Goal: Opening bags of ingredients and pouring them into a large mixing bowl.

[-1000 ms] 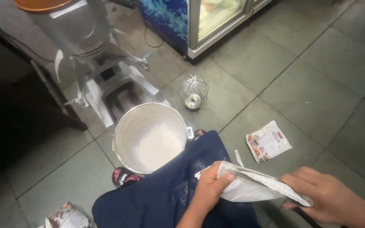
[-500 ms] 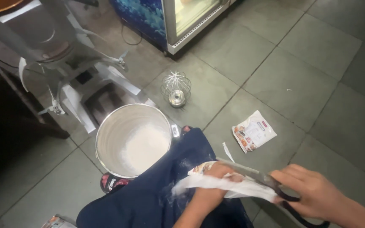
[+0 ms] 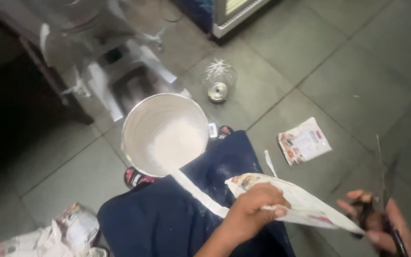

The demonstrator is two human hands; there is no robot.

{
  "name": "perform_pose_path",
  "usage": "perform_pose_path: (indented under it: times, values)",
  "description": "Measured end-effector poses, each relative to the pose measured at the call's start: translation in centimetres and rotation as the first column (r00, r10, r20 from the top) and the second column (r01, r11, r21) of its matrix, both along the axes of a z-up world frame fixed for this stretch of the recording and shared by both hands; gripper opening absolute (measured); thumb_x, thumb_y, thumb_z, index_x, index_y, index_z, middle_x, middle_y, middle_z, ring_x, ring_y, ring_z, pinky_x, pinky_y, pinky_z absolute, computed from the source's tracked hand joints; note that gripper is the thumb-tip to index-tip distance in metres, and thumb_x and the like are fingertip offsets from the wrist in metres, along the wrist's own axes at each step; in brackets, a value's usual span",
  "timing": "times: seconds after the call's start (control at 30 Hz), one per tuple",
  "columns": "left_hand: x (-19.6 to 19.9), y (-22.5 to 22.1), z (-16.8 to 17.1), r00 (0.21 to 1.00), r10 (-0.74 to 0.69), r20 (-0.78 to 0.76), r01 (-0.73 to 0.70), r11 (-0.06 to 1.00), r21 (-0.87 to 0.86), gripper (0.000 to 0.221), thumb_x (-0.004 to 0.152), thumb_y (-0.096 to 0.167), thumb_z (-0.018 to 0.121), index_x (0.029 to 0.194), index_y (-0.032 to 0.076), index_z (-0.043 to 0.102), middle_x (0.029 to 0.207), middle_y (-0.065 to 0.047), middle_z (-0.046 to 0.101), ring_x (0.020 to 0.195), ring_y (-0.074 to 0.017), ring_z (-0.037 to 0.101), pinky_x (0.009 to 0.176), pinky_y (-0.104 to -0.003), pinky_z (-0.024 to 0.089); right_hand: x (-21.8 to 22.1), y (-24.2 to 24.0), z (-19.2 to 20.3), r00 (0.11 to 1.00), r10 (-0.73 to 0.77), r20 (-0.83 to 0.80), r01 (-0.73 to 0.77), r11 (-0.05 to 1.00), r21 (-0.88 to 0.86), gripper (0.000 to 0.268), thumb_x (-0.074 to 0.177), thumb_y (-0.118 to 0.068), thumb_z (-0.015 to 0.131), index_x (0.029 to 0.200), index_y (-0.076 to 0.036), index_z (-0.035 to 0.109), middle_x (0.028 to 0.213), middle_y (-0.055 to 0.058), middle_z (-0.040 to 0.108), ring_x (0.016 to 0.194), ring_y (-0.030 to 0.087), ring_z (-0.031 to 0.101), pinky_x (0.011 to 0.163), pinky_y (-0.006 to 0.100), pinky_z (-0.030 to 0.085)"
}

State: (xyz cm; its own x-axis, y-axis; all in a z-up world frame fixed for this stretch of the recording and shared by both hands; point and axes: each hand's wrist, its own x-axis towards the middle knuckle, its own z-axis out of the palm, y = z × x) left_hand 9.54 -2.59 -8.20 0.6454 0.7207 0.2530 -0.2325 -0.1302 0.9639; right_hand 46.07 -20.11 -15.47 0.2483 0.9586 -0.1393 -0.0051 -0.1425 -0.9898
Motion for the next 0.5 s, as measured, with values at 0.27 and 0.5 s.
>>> perform_pose_path:
  times: [0.27,0.5]
  values:
    - [-4.8,-0.3,-0.7,0.997,-0.061,0.043,0.056,0.992,0.114,0.014,0.104,0.011,0.074,0.116,0.006,0.069,0.121,-0.008,0.072,0.128,-0.0276,0.059,0.122,-0.037,0.046,-6.7,1.3,-5.8,0.992,0.101,-0.07,-0.083,0.971,0.224,0.069,0.074,-0.016,0.081,0.13,0.009,0.048,0.125,0.034,0.062,0.132,0.044,0.054,0.114,0.056,0.037]
    - [-10.8,5.9,-10.0,0.382,0.607,-0.697,-0.276,0.795,0.541,0.078,0.088,0.048,0.071,0.142,-0.005,0.049,0.148,-0.026,0.046,0.136,-0.0421,0.044,0.109,-0.054,0.033,2.4,1.2,-14.5,0.976,0.164,0.144,-0.198,0.94,0.276,0.055,0.109,-0.043,0.04,0.11,0.008,0.061,0.1,0.025,0.07,0.107,0.039,0.068,0.107,0.053,0.05]
